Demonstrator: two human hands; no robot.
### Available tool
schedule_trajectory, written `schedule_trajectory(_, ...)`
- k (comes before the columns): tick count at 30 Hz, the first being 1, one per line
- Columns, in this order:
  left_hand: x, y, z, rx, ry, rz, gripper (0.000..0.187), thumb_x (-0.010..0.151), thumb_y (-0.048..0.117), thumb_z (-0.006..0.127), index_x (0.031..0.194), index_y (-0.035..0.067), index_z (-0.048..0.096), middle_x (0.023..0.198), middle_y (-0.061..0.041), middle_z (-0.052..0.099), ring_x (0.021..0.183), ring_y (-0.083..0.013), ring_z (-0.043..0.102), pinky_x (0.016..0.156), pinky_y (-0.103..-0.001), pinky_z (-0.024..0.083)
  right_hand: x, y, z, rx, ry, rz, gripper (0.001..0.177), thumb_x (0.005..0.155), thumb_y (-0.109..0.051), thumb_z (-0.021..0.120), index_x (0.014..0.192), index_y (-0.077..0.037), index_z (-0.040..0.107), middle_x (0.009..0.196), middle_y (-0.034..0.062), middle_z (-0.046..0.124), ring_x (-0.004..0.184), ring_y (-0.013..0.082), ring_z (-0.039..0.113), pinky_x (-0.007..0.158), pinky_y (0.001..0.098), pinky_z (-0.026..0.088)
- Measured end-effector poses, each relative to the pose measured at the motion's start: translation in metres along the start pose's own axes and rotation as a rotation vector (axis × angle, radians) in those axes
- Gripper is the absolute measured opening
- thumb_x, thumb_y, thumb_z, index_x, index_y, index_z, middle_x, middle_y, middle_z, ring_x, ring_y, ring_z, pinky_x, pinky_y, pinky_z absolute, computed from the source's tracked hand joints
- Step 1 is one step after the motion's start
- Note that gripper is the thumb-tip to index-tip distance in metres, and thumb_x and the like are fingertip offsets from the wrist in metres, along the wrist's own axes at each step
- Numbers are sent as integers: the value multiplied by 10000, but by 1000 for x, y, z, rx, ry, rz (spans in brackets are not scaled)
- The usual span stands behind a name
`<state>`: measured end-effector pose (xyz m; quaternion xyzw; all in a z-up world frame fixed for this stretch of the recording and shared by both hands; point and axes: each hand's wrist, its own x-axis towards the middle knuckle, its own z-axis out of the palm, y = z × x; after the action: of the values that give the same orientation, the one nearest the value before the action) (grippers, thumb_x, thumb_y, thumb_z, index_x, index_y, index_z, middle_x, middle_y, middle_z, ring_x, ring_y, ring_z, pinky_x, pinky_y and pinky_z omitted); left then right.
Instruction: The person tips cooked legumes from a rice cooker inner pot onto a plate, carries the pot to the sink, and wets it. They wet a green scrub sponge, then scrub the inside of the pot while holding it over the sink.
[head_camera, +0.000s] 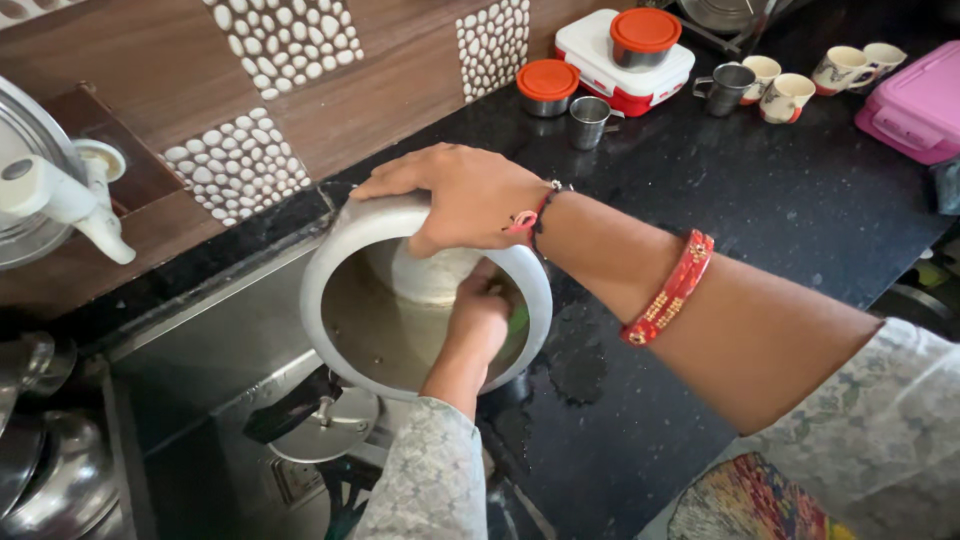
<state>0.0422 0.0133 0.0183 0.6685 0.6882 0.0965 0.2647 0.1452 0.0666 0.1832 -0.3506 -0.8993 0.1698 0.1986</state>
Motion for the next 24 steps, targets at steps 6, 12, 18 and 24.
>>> schedule_trajectory(6,-1,-7,-9,674,139,-11,402,916,260,570,1308,237,654,1384,-35,616,1288,-296,553,1023,-450,454,0,3,-7,33,-10,51,764,652,-296,742,1405,-306,612,1506,55,547,1315,281,567,1113,371,429)
schedule_trajectory(12,1,-6,-8,-215,2,67,451,896,271,653,1345,302,651,1301,-156,673,1228,-322,616,1017,-424,506,-1,3,-2,25,13,10,759,660,-298,770,1402,-292,616,1505,61,556,1330,289,560,1123,375,425)
schedule_trajectory(18,-2,-17,-14,677,140,70,321,1001,253,484,1222,283,714,1351,-19,656,1286,-280,608,1073,-430,476,-1,1,-3,43,-3,102,768,641,-269,745,1397,-317,613,1504,18,558,1307,258,580,1104,358,447)
schedule_trajectory(24,-6,-23,-11,-518,25,461,499,891,241,646,1389,254,617,1344,-114,649,1220,-278,632,1021,-397,502,1,-4,0,13,8,98,762,646,-266,753,1393,-320,612,1499,13,560,1312,267,570,1090,366,443)
